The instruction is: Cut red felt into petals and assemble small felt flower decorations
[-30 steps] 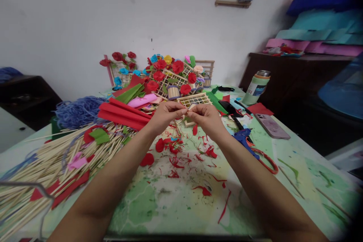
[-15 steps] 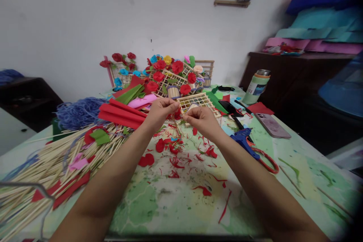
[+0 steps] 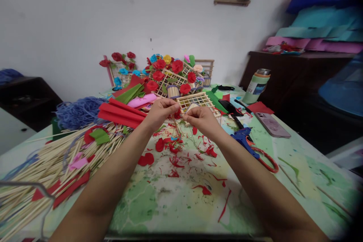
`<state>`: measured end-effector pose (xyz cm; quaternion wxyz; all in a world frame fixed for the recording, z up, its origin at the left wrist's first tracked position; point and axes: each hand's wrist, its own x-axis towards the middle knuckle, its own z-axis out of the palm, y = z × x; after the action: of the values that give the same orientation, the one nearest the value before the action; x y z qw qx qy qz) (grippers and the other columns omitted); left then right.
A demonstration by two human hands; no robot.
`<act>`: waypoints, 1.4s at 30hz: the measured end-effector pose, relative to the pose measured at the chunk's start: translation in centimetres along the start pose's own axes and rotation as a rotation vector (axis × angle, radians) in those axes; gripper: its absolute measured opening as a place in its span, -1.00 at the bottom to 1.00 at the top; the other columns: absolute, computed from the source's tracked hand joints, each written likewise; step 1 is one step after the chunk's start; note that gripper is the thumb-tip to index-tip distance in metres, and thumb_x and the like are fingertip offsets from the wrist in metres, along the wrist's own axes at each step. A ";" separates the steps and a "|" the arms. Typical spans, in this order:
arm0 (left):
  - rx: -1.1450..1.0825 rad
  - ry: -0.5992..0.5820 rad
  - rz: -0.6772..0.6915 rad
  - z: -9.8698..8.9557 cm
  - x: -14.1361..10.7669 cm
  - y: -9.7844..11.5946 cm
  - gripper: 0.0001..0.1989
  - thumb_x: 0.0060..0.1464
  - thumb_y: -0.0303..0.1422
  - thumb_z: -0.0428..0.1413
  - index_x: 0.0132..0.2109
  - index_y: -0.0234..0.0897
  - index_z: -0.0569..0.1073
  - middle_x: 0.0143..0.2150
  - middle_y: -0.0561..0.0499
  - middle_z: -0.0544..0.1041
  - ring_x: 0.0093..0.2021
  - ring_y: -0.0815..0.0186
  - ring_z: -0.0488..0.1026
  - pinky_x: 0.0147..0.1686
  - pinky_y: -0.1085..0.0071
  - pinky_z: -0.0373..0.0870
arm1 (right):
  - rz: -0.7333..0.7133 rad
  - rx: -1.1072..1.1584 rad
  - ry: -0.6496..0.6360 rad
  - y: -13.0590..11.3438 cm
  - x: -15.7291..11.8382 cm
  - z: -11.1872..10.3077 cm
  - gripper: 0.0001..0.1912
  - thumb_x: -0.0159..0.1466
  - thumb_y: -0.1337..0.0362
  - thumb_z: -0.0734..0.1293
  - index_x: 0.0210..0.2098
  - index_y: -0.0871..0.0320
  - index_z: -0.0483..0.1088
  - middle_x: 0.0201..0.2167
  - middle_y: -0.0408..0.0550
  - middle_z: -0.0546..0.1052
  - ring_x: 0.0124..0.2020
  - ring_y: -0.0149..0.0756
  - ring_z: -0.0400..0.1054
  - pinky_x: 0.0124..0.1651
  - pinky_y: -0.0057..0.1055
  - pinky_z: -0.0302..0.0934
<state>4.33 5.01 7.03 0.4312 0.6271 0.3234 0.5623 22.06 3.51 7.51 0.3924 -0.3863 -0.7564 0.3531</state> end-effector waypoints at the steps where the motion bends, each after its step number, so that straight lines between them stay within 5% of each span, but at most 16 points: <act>1: 0.004 0.009 0.006 0.0 0.0 0.0 -0.78 -0.15 -0.25 0.28 -0.52 -0.31 0.49 -0.60 0.09 0.39 -0.58 0.49 0.25 -0.55 0.52 0.20 | -0.004 0.001 0.001 0.0 0.0 0.1 -0.80 0.08 0.23 0.28 -0.57 0.23 0.41 -0.74 -0.24 0.19 -0.67 -0.53 -0.02 -0.58 -0.47 -0.14; 6: -0.001 0.074 0.007 0.3 0.0 -0.2 -0.72 -0.13 -0.24 0.27 -0.59 -0.31 0.42 -0.66 0.11 0.33 -0.62 0.49 0.21 -0.58 0.51 0.16 | -0.030 0.002 0.000 0.3 0.1 0.4 -0.80 0.08 0.23 0.28 -0.56 0.23 0.40 -0.72 -0.22 0.24 -0.65 -0.52 0.02 -0.56 -0.47 -0.11; 11: -0.035 -0.002 -0.045 0.7 -0.1 -0.3 -0.77 -0.17 -0.24 0.28 -0.40 -0.32 0.54 -0.52 0.06 0.46 -0.52 0.45 0.33 -0.48 0.50 0.25 | 0.029 0.094 -0.004 0.3 0.1 0.2 -0.80 0.07 0.22 0.29 -0.58 0.22 0.37 -0.75 -0.26 0.19 -0.67 -0.53 -0.03 -0.57 -0.47 -0.12; 31: 0.021 0.071 -0.127 0.1 -0.1 0.5 -0.72 -0.15 -0.26 0.25 -0.57 -0.31 0.35 -0.69 0.17 0.27 -0.67 0.52 0.11 -0.60 0.51 0.06 | 0.026 0.085 -0.027 -0.3 -0.4 0.0 -0.77 0.11 0.19 0.30 -0.53 0.24 0.44 -0.71 -0.24 0.22 -0.64 -0.52 0.00 -0.55 -0.50 -0.09; 42: 0.078 0.046 -0.089 0.3 0.3 -0.2 -0.71 -0.06 -0.22 0.21 -0.53 -0.34 0.39 -0.60 0.12 0.35 -0.54 0.47 0.25 -0.47 0.50 0.19 | 0.087 0.096 -0.020 0.0 0.0 0.7 -0.78 0.07 0.20 0.28 -0.60 0.21 0.34 -0.72 -0.25 0.20 -0.65 -0.52 -0.02 -0.57 -0.49 -0.12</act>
<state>4.65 5.26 7.00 0.4235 0.6154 0.3822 0.5439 21.42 3.33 7.17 0.3869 -0.3961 -0.7251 0.4094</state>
